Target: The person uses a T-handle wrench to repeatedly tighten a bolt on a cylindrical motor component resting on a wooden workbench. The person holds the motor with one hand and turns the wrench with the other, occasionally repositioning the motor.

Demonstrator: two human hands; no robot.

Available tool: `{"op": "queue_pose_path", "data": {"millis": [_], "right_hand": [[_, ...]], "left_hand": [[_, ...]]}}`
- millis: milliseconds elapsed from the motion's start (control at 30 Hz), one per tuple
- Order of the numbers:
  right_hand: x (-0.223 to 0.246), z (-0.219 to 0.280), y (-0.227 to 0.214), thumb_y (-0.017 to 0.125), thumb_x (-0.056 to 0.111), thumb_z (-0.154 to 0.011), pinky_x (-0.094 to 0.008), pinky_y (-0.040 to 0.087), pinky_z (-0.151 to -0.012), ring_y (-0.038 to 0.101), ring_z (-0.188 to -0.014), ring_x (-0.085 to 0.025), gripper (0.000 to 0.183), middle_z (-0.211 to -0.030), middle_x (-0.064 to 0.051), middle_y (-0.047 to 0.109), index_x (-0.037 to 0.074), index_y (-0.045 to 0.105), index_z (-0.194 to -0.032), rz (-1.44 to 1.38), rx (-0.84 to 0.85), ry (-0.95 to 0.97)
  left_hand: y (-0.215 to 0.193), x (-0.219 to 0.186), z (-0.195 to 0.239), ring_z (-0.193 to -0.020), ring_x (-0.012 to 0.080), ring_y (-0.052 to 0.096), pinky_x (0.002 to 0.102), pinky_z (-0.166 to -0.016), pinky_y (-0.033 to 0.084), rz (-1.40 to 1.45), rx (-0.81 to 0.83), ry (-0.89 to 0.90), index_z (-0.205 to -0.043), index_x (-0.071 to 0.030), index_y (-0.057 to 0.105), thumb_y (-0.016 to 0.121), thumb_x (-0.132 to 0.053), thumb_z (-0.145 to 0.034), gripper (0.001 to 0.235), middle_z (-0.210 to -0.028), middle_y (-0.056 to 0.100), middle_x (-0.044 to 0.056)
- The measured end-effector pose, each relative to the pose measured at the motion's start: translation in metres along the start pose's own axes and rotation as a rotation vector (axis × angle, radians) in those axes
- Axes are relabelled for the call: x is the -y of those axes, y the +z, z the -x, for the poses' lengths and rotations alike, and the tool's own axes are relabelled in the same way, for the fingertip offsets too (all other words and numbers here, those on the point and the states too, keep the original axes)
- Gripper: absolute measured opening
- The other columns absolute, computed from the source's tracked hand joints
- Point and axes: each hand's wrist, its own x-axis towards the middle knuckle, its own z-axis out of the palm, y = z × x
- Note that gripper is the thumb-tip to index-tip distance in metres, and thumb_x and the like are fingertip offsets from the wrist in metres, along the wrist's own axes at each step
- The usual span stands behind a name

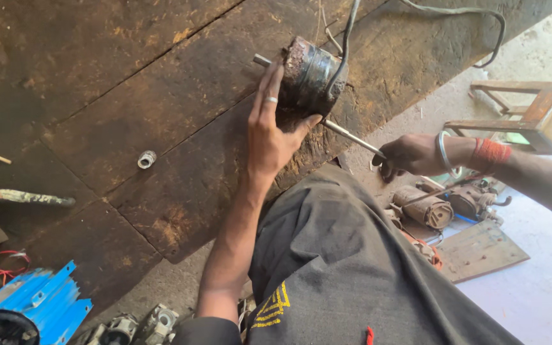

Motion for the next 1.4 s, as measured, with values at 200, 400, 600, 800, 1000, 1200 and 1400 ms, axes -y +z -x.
{"op": "queue_pose_path", "data": {"millis": [200,400,600,800,1000,1200,1400], "right_hand": [[0.0,-0.003,0.009,0.075,0.031,-0.084,-0.036,0.061,-0.069,0.077,-0.076,-0.024,0.02,-0.08,-0.006,0.078,0.016,0.078,-0.097,0.513,-0.275,0.208],[0.004,-0.01,0.019,0.08,0.028,-0.076,-0.041,0.057,-0.063,0.07,-0.064,-0.029,0.028,-0.069,-0.014,0.069,0.006,0.062,-0.078,0.274,-0.473,0.325],[-0.006,-0.016,0.024,0.085,0.031,-0.074,-0.038,0.054,-0.062,0.064,-0.064,-0.022,0.034,-0.07,-0.008,0.067,0.007,0.063,-0.083,0.125,-0.548,0.129],[-0.049,0.001,0.015,0.088,0.05,-0.074,-0.037,0.058,-0.08,0.072,-0.092,-0.025,0.06,-0.102,-0.011,0.075,0.006,0.069,-0.111,-0.017,-0.641,0.235],[-0.087,0.048,0.042,0.066,0.068,-0.088,-0.04,0.058,-0.065,0.073,-0.079,-0.029,0.079,-0.098,-0.022,0.077,-0.005,0.07,-0.119,-0.231,-0.699,0.817],[-0.093,0.025,0.134,0.071,0.046,-0.098,-0.027,0.036,-0.047,0.045,-0.055,-0.011,0.05,-0.062,0.0,0.049,0.002,0.06,-0.077,-0.583,-1.569,0.517],[-0.092,-0.016,0.103,0.069,0.031,-0.101,-0.027,0.049,-0.073,0.052,-0.077,-0.007,0.025,-0.088,0.003,0.054,0.01,0.058,-0.105,-0.643,-2.579,-0.45]], "left_hand": [[-0.002,-0.018,0.021,-0.147,0.041,0.051,0.046,-0.122,0.049,-0.062,-0.1,-0.059,-0.154,-0.002,0.042,0.094,-0.027,-0.085,0.09,-0.156,0.049,0.024],[-0.008,-0.03,0.007,-0.145,0.0462,0.048,0.049,-0.12,0.044,-0.101,-0.058,-0.026,-0.156,0.002,0.036,0.092,-0.029,-0.082,0.098,-0.156,0.045,0.03],[0.001,-0.033,0.013,-0.142,0.0519,0.031,0.064,-0.116,0.027,-0.381,0.058,0.16,-0.15,0.001,0.025,0.091,-0.053,-0.061,0.123,-0.153,0.027,0.037],[0.008,-0.033,-0.012,-0.139,0.051,0.048,0.051,-0.115,0.045,-0.252,0.006,-0.129,-0.155,0.01,0.027,0.09,-0.057,-0.071,0.124,-0.15,0.041,0.041],[0.006,-0.043,-0.016,-0.13,0.0528,0.054,0.05,-0.107,0.05,-0.282,-0.041,-0.129,-0.152,0.012,0.031,0.09,-0.057,-0.069,0.124,-0.143,0.047,0.043],[0.001,-0.059,-0.027,-0.114,0.0472,0.065,0.049,-0.093,0.058,-0.454,0.035,-0.162,-0.148,0.014,0.039,0.088,-0.063,-0.07,0.121,-0.13,0.058,0.037],[0.007,-0.082,-0.037,-0.104,0.0483,0.069,0.051,-0.083,0.06,-0.631,0.064,-0.31,-0.149,0.011,0.042,0.084,-0.069,-0.066,0.123,-0.12,0.063,0.036]]}}
